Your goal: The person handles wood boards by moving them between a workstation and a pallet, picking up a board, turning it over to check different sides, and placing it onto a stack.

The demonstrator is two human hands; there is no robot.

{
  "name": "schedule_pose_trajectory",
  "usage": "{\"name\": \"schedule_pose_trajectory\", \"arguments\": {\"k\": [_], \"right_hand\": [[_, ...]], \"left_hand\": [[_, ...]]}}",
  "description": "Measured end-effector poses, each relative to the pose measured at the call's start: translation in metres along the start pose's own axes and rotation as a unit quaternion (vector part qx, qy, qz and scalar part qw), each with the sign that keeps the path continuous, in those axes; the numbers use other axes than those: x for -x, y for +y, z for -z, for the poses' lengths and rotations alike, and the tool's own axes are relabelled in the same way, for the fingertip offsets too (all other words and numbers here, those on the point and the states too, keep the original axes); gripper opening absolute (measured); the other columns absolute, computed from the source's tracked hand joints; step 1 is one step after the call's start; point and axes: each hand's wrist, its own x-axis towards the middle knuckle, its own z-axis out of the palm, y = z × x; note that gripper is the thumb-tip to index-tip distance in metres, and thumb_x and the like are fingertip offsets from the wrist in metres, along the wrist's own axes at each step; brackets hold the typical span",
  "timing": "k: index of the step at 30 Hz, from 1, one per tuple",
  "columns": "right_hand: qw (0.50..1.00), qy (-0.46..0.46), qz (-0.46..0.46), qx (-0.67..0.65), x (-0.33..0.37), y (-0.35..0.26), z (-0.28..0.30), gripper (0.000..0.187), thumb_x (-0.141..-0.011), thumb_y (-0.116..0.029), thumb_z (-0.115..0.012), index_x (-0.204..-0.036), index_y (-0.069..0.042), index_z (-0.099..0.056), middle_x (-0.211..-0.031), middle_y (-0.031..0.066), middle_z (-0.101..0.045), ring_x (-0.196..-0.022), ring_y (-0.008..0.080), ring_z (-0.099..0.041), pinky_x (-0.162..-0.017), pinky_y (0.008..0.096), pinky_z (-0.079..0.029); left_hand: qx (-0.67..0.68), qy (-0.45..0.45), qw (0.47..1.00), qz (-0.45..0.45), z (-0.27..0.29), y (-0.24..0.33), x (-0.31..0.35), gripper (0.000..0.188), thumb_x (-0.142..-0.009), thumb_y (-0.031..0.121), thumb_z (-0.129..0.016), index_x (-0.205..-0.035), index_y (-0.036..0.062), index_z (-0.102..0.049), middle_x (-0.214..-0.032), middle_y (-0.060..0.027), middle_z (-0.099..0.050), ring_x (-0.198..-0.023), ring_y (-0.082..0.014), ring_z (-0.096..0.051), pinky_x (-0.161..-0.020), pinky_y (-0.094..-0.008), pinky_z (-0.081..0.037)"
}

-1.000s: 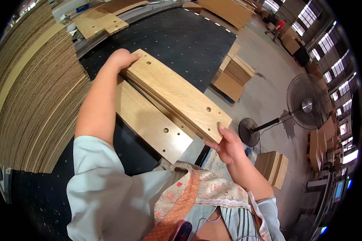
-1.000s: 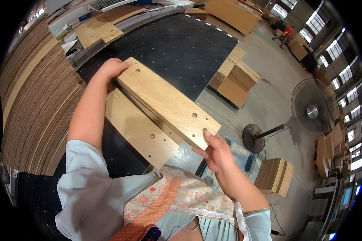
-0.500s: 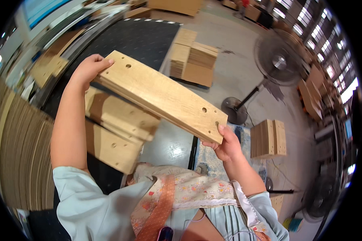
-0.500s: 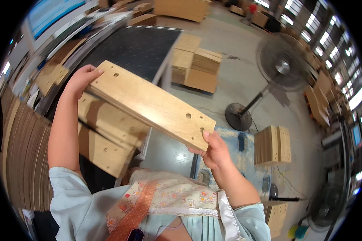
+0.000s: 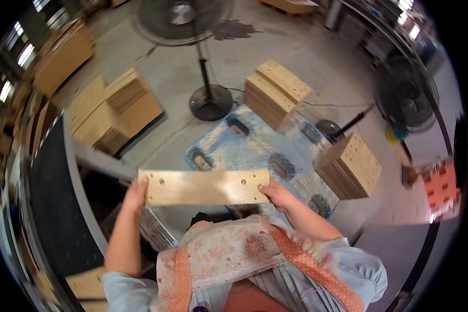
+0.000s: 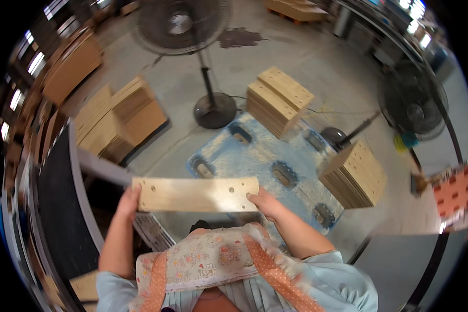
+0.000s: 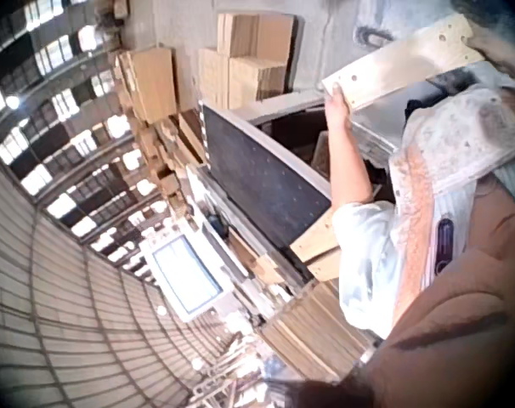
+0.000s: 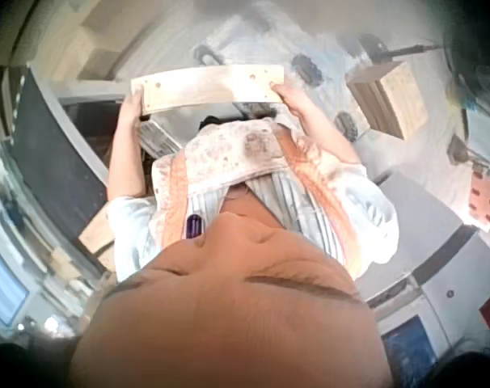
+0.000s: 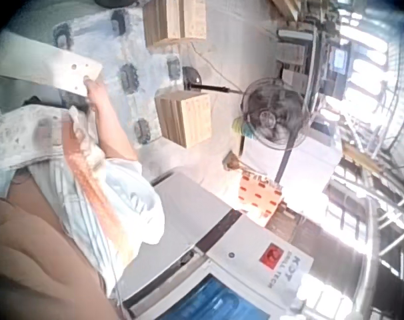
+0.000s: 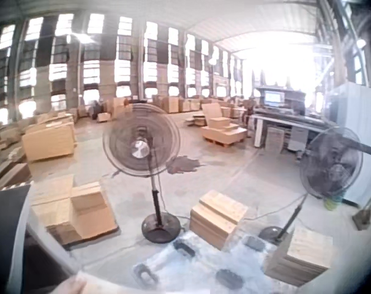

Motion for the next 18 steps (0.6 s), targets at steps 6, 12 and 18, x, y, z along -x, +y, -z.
{"name": "schedule_pose_trajectory", "arguments": {"k": [6,12,18], "right_hand": [[0.995,0.078,-0.056,-0.026,-0.016,0.033,0.055,0.047,-0.084,-0.012,-0.05,-0.126,0.0,-0.034,-0.12,0.0124,-0.048,-0.11,0.0204,-0.044,-0.093,0.0314,-0.034],[0.956,0.24,-0.062,-0.156,-0.062,0.056,0.063,0.044,-0.082,-0.01,-0.055,-0.123,-0.001,-0.04,-0.116,0.011,-0.05,-0.105,0.02,-0.047,-0.09,0.031,-0.037],[0.899,0.389,0.035,-0.198,-0.093,0.025,0.047,0.042,-0.08,-0.01,-0.059,-0.118,0.002,-0.045,-0.107,0.0096,-0.055,-0.099,0.0183,-0.05,-0.088,0.0298,-0.038]], "left_hand": [[0.002,-0.116,0.987,0.11,-0.063,-0.044,-0.081,0.05,-0.086,0.037,-0.051,-0.117,-0.0011,-0.04,-0.104,-0.0134,-0.055,-0.094,-0.0218,-0.053,-0.078,-0.0339,-0.044],[-0.026,-0.174,0.978,0.116,-0.095,-0.024,-0.179,0.046,-0.087,0.033,-0.049,-0.117,-0.0006,-0.04,-0.103,-0.0128,-0.055,-0.093,-0.0212,-0.053,-0.076,-0.0341,-0.044],[-0.06,-0.316,0.941,0.104,-0.138,0.036,-0.289,0.045,-0.086,0.034,-0.049,-0.119,0.0044,-0.041,-0.107,-0.0088,-0.053,-0.094,-0.0201,-0.053,-0.075,-0.0348,-0.045]]}}
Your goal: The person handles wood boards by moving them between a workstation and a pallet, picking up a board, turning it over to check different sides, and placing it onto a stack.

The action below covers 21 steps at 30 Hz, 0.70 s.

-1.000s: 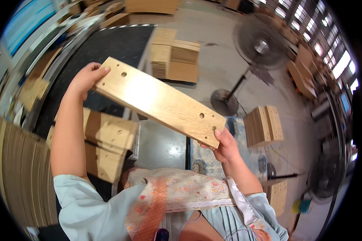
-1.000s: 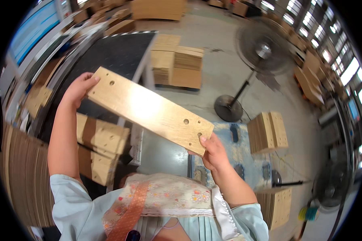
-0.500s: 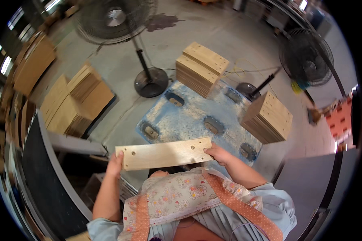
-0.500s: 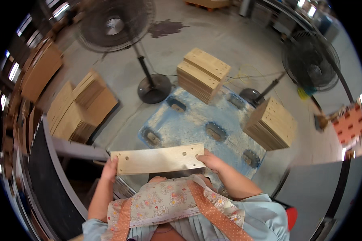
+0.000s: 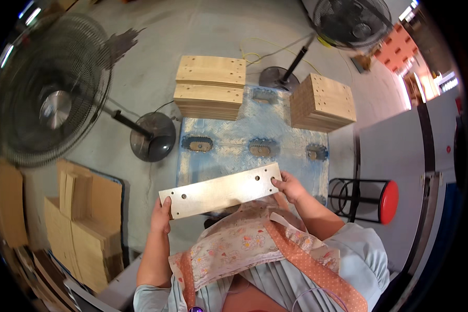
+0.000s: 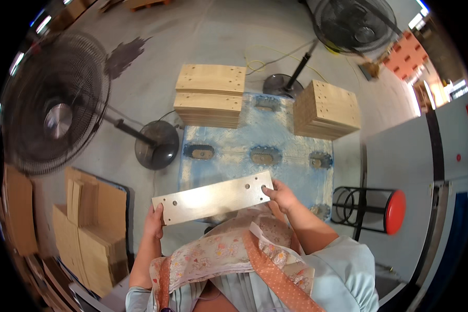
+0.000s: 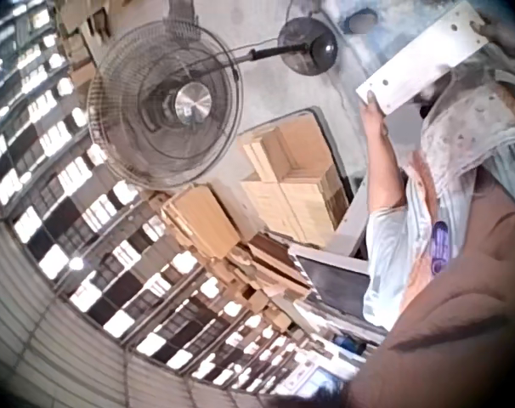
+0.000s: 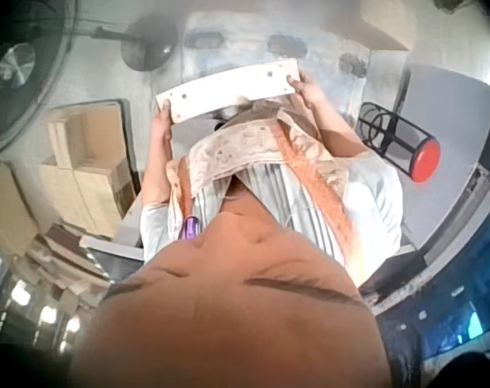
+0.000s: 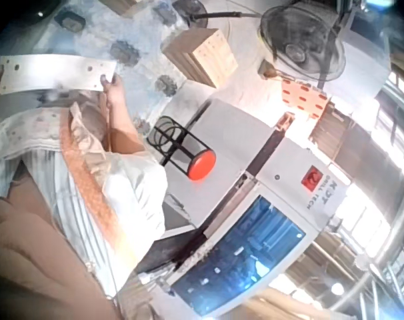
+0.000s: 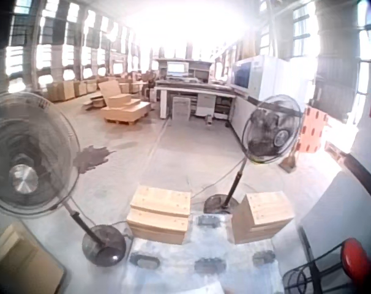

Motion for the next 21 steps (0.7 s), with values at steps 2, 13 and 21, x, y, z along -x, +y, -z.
{"name": "schedule_pose_trajectory", "arguments": {"k": [2,13,21], "right_hand": [[0.997,0.029,0.044,-0.053,-0.015,-0.005,-0.008,0.043,-0.08,-0.011,-0.059,-0.118,0.003,-0.044,-0.107,0.0104,-0.055,-0.098,0.0181,-0.051,-0.085,0.0292,-0.04],[0.986,0.143,0.049,-0.063,-0.212,-0.045,-0.032,0.039,-0.081,-0.008,-0.057,-0.117,0.002,-0.047,-0.101,0.0073,-0.057,-0.09,0.0143,-0.053,-0.077,0.0269,-0.043],[0.981,0.154,0.049,-0.104,-0.363,-0.06,-0.012,0.034,-0.081,-0.008,-0.057,-0.113,0.002,-0.051,-0.093,0.0065,-0.058,-0.08,0.0127,-0.053,-0.071,0.0264,-0.043]], "left_hand": [[0.033,-0.038,0.998,0.032,-0.006,0.036,-0.033,0.043,-0.086,0.033,-0.049,-0.12,0.0089,-0.041,-0.108,-0.006,-0.053,-0.095,-0.0201,-0.053,-0.075,-0.038,-0.045],[0.001,0.022,0.999,0.047,-0.049,0.116,-0.257,0.038,-0.083,0.03,-0.055,-0.114,0.0081,-0.048,-0.107,-0.0055,-0.055,-0.097,-0.0199,-0.053,-0.077,-0.0387,-0.043],[-0.001,0.049,0.997,0.066,-0.092,0.136,-0.421,0.036,-0.083,0.026,-0.057,-0.111,0.0043,-0.052,-0.106,-0.0056,-0.057,-0.097,-0.0177,-0.054,-0.08,-0.0309,-0.043]]}}
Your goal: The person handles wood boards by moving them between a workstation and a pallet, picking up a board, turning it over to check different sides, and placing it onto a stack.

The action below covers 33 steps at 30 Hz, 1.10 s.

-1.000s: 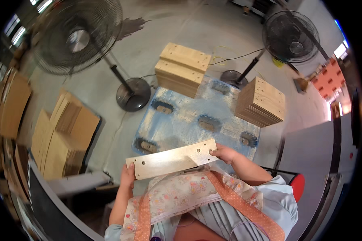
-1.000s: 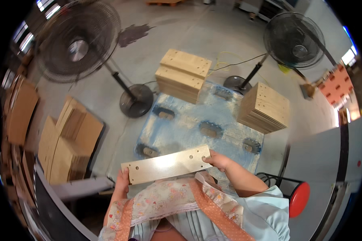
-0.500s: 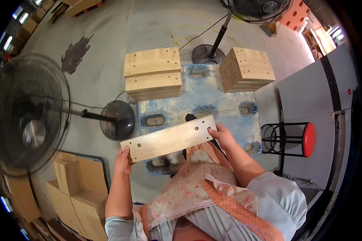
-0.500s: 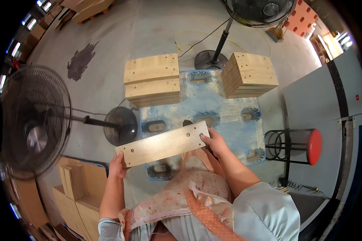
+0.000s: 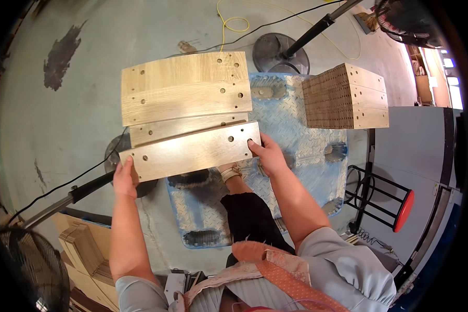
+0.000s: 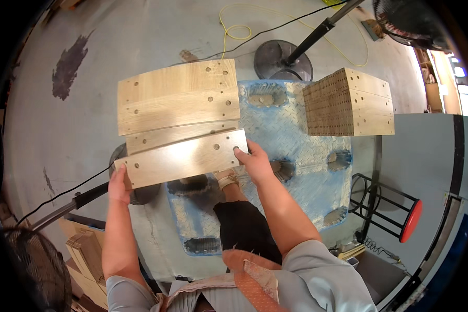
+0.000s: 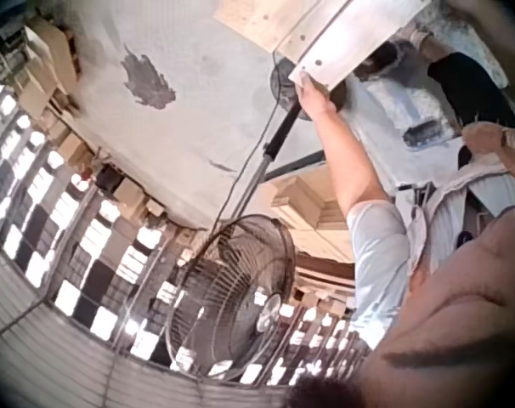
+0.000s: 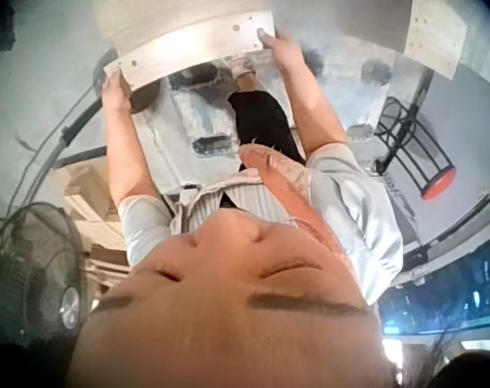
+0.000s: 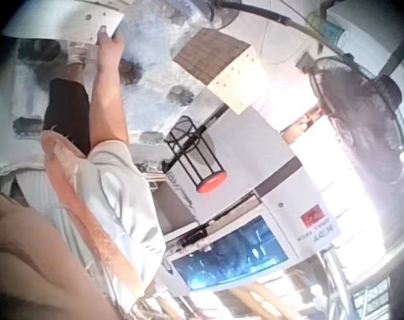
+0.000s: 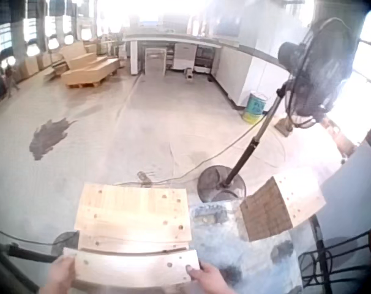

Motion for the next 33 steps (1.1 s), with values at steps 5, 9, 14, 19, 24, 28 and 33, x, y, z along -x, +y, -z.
{"name": "schedule_pose_trajectory", "arguments": {"k": [5,9,14,19,24,28,33], "right_hand": [[0.993,0.026,0.018,0.11,-0.045,0.028,0.012,0.034,-0.08,-0.012,-0.059,-0.109,0.005,-0.053,-0.096,0.0091,-0.056,-0.085,0.0148,-0.053,-0.071,0.0274,-0.044],[0.988,0.055,0.078,0.124,-0.033,0.011,0.001,0.045,-0.078,-0.018,-0.062,-0.114,0.006,-0.048,-0.102,0.0142,-0.053,-0.091,0.0187,-0.052,-0.076,0.0289,-0.043],[0.977,-0.13,-0.164,0.042,0.006,0.015,0.025,0.062,-0.075,-0.018,-0.064,-0.124,0.007,-0.035,-0.113,0.0168,-0.049,-0.102,0.0222,-0.047,-0.087,0.0331,-0.038],[0.961,-0.21,-0.177,0.036,-0.005,0.037,-0.004,0.05,-0.077,-0.013,-0.059,-0.119,0.007,-0.041,-0.111,0.0147,-0.051,-0.101,0.0207,-0.048,-0.087,0.0322,-0.039],[0.966,-0.211,-0.085,0.127,-0.012,0.043,-0.006,0.038,-0.075,-0.012,-0.061,-0.108,0.004,-0.051,-0.098,0.0128,-0.056,-0.091,0.0176,-0.053,-0.079,0.0301,-0.043],[0.963,-0.212,-0.049,0.159,-0.01,0.047,-0.007,0.035,-0.075,-0.011,-0.062,-0.106,0.003,-0.052,-0.093,0.0109,-0.057,-0.088,0.0164,-0.054,-0.075,0.029,-0.044],[0.891,-0.361,-0.064,0.267,0.003,-0.005,0.007,0.032,-0.076,-0.007,-0.058,-0.106,0.003,-0.054,-0.104,0.0131,-0.057,-0.094,0.0186,-0.054,-0.081,0.0289,-0.043]], "left_hand": [[0.028,-0.022,0.999,-0.024,-0.017,0.008,-0.035,0.035,-0.085,0.025,-0.054,-0.111,0.0022,-0.052,-0.106,-0.0051,-0.057,-0.096,-0.0182,-0.054,-0.083,-0.0321,-0.042],[0.131,0.025,0.991,0.003,-0.004,-0.017,-0.047,0.036,-0.085,0.026,-0.051,-0.115,0.0041,-0.049,-0.111,-0.0056,-0.054,-0.101,-0.0195,-0.051,-0.085,-0.0365,-0.041],[0.297,-0.014,0.95,0.093,0.008,-0.039,-0.029,0.046,-0.081,0.028,-0.053,-0.118,0.0021,-0.042,-0.116,-0.0118,-0.048,-0.107,-0.0269,-0.046,-0.093,-0.0438,-0.036],[0.434,0.0,0.897,0.083,-0.02,0.004,-0.029,0.052,-0.083,0.027,-0.046,-0.124,-0.0014,-0.033,-0.125,-0.0167,-0.039,-0.119,-0.0301,-0.034,-0.1,-0.0473,-0.027],[0.31,0.022,0.947,0.083,-0.024,0.016,-0.035,0.048,-0.084,0.029,-0.045,-0.122,-0.0009,-0.036,-0.123,-0.012,-0.042,-0.117,-0.0265,-0.036,-0.097,-0.0434,-0.029],[0.23,-0.054,0.971,0.028,-0.016,0.001,-0.04,0.042,-0.086,0.029,-0.043,-0.121,0.0047,-0.041,-0.121,-0.0061,-0.045,-0.113,-0.0222,-0.039,-0.096,-0.0378,-0.029],[0.169,-0.002,0.986,0.015,-0.004,-0.009,-0.044,0.043,-0.086,0.026,-0.046,-0.122,0.0034,-0.041,-0.124,-0.0062,-0.044,-0.114,-0.0183,-0.039,-0.097,-0.0335,-0.028]]}}
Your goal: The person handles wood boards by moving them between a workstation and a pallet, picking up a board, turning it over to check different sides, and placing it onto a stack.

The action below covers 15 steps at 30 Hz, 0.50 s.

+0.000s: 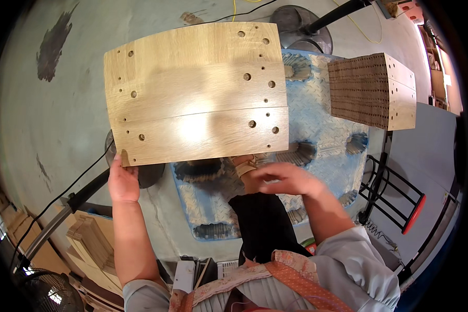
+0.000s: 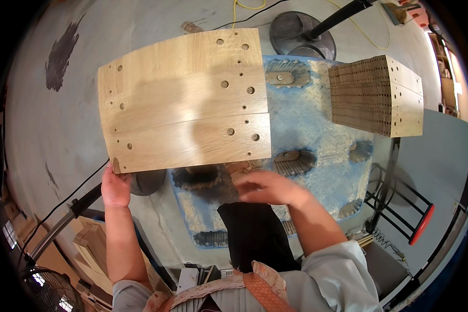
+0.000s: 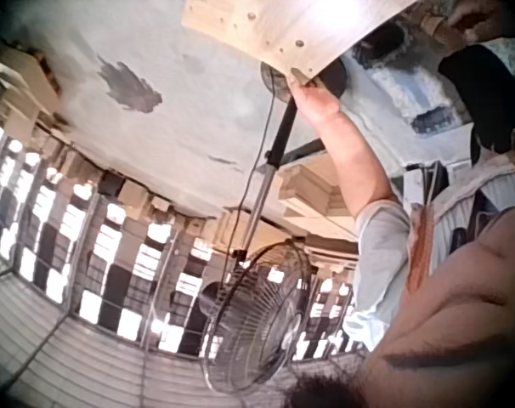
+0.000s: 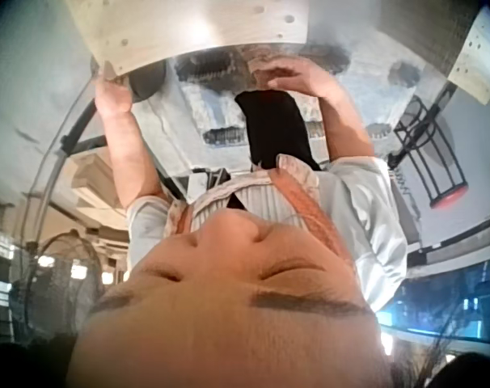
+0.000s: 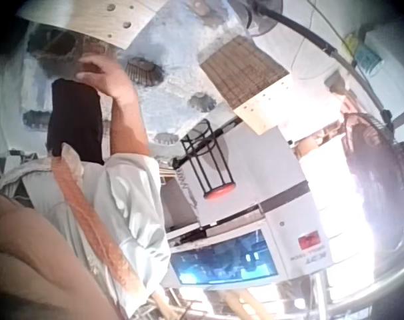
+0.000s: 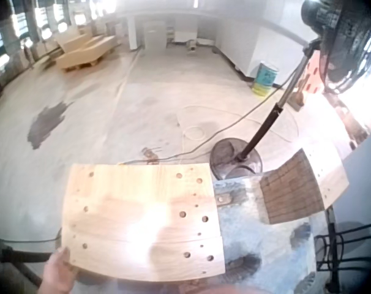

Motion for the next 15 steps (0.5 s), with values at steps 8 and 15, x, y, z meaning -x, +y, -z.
{"name": "schedule_pose_trajectory", "arguments": {"k": [8,15], "right_hand": [[0.882,0.454,0.061,-0.115,-0.003,0.005,0.027,0.045,-0.083,-0.017,-0.056,-0.119,0.007,-0.042,-0.116,0.0194,-0.051,-0.107,0.0242,-0.048,-0.087,0.0311,-0.039],[0.905,0.334,0.107,-0.243,-0.042,0.009,0.001,0.045,-0.088,-0.017,-0.05,-0.125,0.004,-0.035,-0.116,0.0092,-0.049,-0.106,0.0143,-0.043,-0.092,0.0278,-0.034]], "left_hand": [[-0.171,-0.173,0.97,-0.006,0.022,0.017,-0.03,0.042,-0.085,0.019,-0.052,-0.121,-0.0005,-0.043,-0.119,-0.0065,-0.05,-0.11,-0.0168,-0.046,-0.093,-0.0295,-0.033],[-0.159,-0.176,0.971,0.036,0.025,0.019,-0.042,0.04,-0.089,0.022,-0.047,-0.121,-0.0017,-0.042,-0.119,-0.0076,-0.05,-0.109,-0.0177,-0.047,-0.092,-0.031,-0.035]]}}
